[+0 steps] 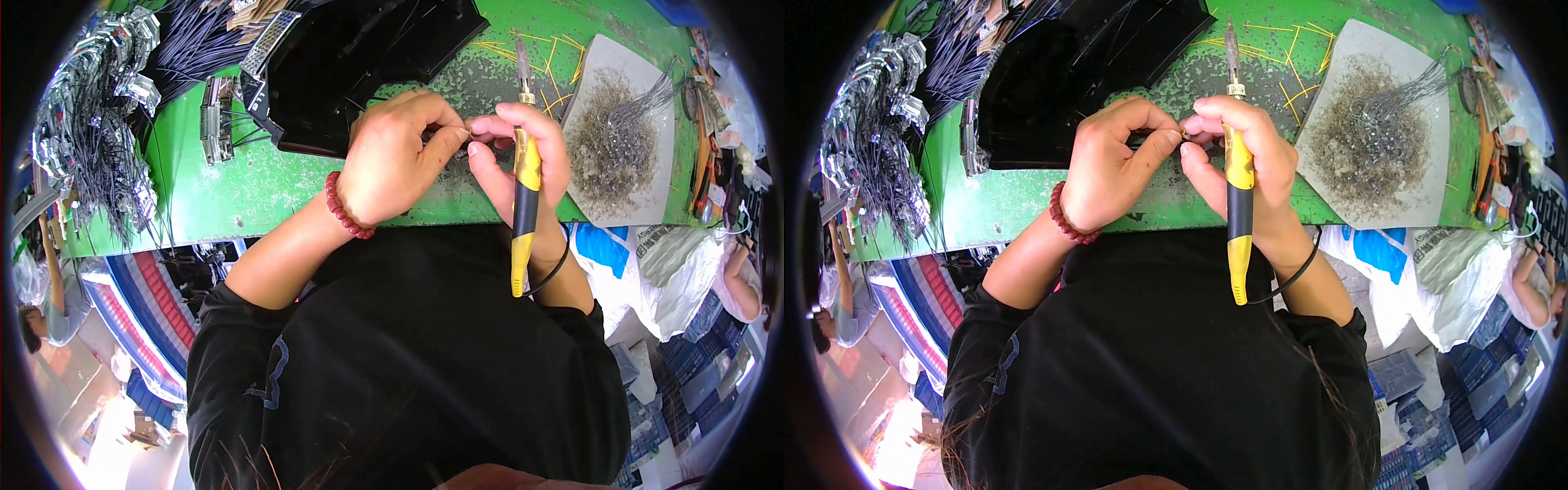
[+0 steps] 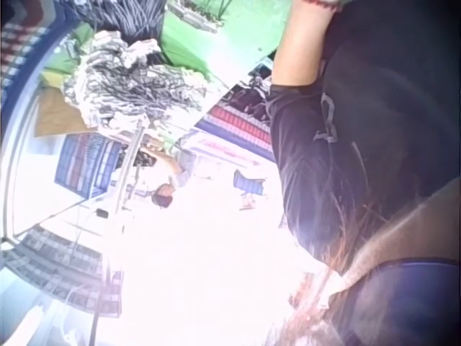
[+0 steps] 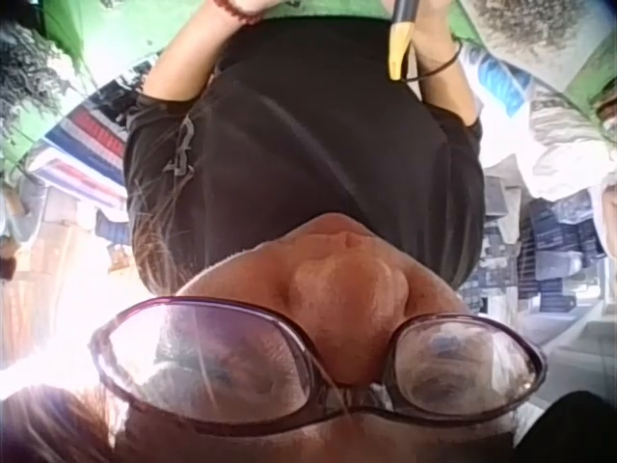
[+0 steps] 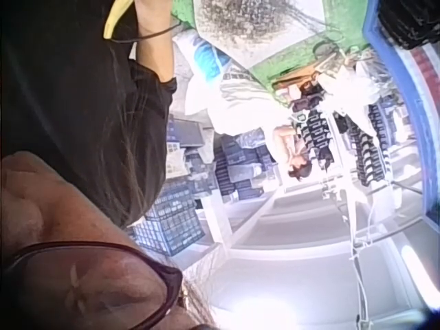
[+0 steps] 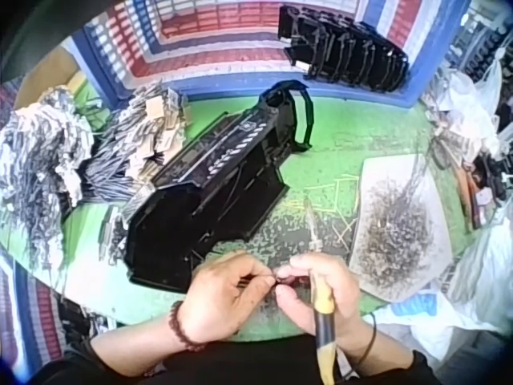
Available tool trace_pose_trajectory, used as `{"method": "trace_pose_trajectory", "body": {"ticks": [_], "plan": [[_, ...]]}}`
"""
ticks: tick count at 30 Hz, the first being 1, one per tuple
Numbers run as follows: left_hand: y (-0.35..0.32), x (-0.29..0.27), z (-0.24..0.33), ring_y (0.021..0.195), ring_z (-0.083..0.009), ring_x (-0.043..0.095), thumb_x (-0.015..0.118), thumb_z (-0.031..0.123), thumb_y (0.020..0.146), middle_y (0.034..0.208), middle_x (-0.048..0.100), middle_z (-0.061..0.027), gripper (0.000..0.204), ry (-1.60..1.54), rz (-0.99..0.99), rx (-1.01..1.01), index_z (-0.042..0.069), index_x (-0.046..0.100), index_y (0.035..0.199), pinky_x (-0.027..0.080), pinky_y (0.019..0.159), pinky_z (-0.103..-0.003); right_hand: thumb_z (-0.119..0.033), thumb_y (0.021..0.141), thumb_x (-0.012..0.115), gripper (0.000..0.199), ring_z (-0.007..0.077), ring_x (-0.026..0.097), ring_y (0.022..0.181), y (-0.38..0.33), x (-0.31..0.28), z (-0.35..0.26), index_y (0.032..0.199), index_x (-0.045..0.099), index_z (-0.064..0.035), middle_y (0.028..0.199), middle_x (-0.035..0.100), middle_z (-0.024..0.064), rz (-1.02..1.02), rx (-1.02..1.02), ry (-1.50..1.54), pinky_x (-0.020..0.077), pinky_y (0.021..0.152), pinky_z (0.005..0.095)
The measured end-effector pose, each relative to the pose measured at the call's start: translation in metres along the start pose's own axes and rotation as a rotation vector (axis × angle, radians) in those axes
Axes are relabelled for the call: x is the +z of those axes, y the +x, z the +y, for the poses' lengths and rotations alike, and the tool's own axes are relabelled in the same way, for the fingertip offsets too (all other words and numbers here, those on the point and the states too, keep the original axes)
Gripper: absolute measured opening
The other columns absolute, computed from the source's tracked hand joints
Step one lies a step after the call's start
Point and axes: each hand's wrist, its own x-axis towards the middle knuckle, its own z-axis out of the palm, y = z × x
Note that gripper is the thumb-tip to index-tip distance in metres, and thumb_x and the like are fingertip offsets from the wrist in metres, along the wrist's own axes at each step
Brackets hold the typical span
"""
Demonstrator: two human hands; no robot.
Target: The person solders wires to a circuit board, installs it into a plastic housing, and then pours out yellow tubes to solder them onto another board. Finally, they pick up a new wire assembly from a pile to repeat the process.
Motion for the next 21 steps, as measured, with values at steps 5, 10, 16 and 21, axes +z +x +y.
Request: {"method": "trace_pose_trajectory", "body": {"ticks": [5,10,16,21], "plan": [[-0.001,0.0,0.0,0.068,-0.0273,0.063,0.069,0.009,0.08,0.074,0.064,-0.0099,0.008,0.031,0.01,0.001,0.003,0.065,0.077,0.05,0.059,-0.036,0.009,0.081,0.068,0.044,0.0153,0.067,0.083,-0.001,0.0,0.001,0.119,0.049,-0.0028,0.094,0.068,0.0109,-0.019,-0.011,-0.177,0.0528,0.074,0.0268],[0.0,0.0,0.002,0.068,-0.0271,0.063,0.069,0.008,0.08,0.074,0.064,-0.0103,0.007,0.008,0.025,0.003,0.003,0.066,0.078,0.05,0.06,-0.036,0.012,0.082,0.065,0.045,0.0161,0.067,0.084,0.0,0.003,0.003,0.12,0.047,-0.0021,0.092,0.067,0.0116,0.019,0.015,-0.115,0.0531,0.073,0.0272],[0.005,-0.01,0.005,0.072,-0.0215,0.063,0.068,0.002,0.082,0.076,0.065,-0.0104,0.003,0.065,-0.074,0.019,-0.001,0.067,0.083,0.049,0.065,-0.029,0.014,0.081,0.064,0.047,0.0173,0.066,0.083,-0.002,0.003,0.009,0.12,0.043,-0.002,0.091,0.066,0.0128,0.024,-0.056,-0.112,0.0531,0.076,0.0293],[0.006,-0.01,0.006,0.072,-0.021,0.063,0.067,0.001,0.081,0.077,0.065,-0.01,0.003,0.091,-0.119,-0.01,-0.001,0.066,0.083,0.05,0.067,-0.029,0.013,0.079,0.067,0.041,0.0141,0.068,0.078,-0.003,0.005,0.015,0.114,0.052,-0.0016,0.089,0.066,0.0084,0.095,-0.105,-0.04,0.0557,0.068,0.0254]]}}
